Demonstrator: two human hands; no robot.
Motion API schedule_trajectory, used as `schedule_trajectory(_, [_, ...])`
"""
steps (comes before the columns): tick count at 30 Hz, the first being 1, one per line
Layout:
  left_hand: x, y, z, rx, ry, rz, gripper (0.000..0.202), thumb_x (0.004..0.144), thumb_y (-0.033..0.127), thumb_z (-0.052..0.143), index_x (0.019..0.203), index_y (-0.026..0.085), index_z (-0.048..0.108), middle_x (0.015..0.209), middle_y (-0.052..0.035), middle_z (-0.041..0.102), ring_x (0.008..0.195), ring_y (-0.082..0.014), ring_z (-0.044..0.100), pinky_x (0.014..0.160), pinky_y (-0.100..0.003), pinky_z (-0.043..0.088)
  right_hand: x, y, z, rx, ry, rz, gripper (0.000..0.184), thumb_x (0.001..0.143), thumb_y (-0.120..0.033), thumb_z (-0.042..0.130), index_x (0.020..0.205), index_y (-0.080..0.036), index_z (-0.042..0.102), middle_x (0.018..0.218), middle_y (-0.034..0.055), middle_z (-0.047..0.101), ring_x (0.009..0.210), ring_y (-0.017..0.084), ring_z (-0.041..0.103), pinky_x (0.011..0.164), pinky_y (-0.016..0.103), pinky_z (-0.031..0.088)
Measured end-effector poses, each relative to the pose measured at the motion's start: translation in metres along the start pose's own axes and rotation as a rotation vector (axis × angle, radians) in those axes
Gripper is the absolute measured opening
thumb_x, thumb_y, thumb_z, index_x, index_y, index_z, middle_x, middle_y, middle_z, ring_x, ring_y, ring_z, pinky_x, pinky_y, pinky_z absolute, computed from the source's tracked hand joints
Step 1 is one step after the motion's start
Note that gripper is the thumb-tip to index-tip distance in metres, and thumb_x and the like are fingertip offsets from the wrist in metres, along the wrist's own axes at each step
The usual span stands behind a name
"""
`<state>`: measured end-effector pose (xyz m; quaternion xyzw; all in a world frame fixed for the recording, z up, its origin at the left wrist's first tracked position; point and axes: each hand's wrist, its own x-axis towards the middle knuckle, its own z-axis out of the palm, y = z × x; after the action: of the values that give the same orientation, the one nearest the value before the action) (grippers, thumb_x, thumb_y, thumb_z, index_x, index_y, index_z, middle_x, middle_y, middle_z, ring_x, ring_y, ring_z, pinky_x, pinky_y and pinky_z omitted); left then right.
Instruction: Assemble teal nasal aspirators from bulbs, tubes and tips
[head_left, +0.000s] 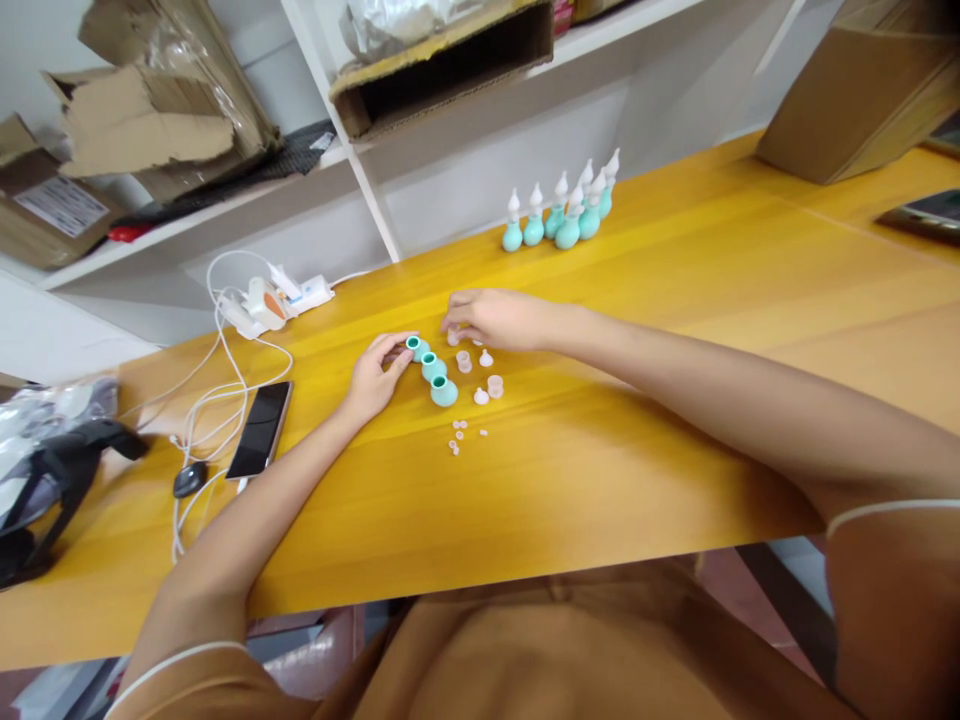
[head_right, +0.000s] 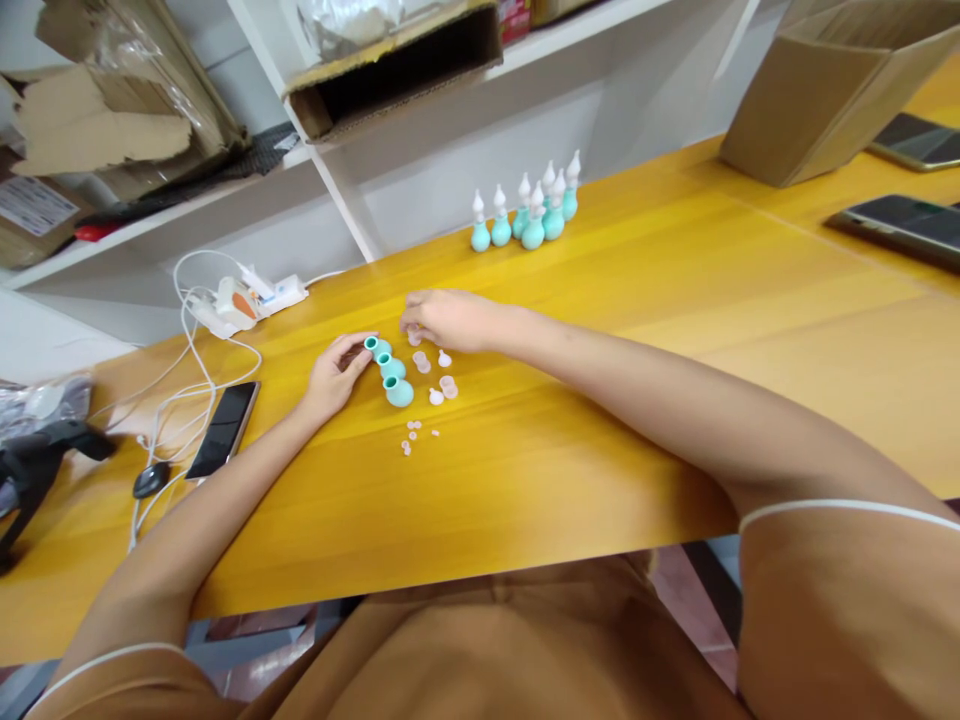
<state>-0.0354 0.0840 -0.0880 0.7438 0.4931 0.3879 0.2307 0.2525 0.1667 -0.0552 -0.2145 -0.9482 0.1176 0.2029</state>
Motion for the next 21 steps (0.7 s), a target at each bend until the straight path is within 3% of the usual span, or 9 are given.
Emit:
schedule_trajectory(5, [0.000,-0.005,0.001,-0.045,-0.010,-0.015,0.041,0.099,0.035,0.072,0.139,0.024,0.073,0.130,-0.0099,0.075,0.108,-0.0197,0.075,0.106,-0.038,0.062,0.000,-0.003,0.003,-0.087,-0.032,-0.035,0.023,0.106,-0.021,0.061,0.116,-0.017,0.081,0.114,0.0133,0.076,0.110,0.027,0.065,0.095,0.036,0.047])
schedule_trajectory(11, [-0.001,-0.013,0.002,-0.077,-0.004,-0.023,0.047,0.093,0.029,0.077,0.140,0.024,0.071,0.132,-0.0108,0.074,0.110,-0.0201,0.076,0.108,-0.041,0.062,0.000,0.005,-0.014,-0.146,0.071,-0.015,0.031,0.109,-0.028,0.053,0.123,-0.014,0.078,0.119,0.0159,0.075,0.113,0.030,0.061,0.104,0.042,0.045])
schedule_trajectory(14, [0.000,-0.013,0.003,-0.080,0.009,-0.030,0.045,0.093,0.029,0.076,0.137,0.022,0.071,0.131,-0.0114,0.074,0.110,-0.0206,0.076,0.107,-0.042,0.062,-0.007,0.027,-0.031,-0.270,0.189,0.141,0.036,0.108,-0.020,0.045,0.126,-0.013,0.076,0.125,0.0187,0.071,0.117,0.032,0.059,0.107,0.045,0.044])
schedule_trajectory(19, [0.000,-0.013,0.002,-0.017,0.075,-0.044,0.039,0.091,0.026,0.074,0.130,0.021,0.070,0.130,-0.0112,0.071,0.116,-0.0220,0.073,0.106,-0.042,0.062,-0.038,0.080,-0.062,-0.380,0.361,0.597,0.048,0.102,-0.004,0.053,0.148,-0.006,0.068,0.151,0.0259,0.055,0.130,0.029,0.053,0.107,0.039,0.038])
schedule_trajectory(21, [0.000,-0.014,0.002,-0.042,0.085,-0.061,0.040,0.089,0.022,0.072,0.129,0.021,0.069,0.129,-0.0113,0.070,0.116,-0.0220,0.073,0.106,-0.042,0.062,-0.054,0.098,-0.072,-0.404,0.388,0.683,0.048,0.104,-0.004,0.056,0.151,-0.002,0.066,0.157,0.0292,0.049,0.136,0.028,0.049,0.108,0.038,0.034])
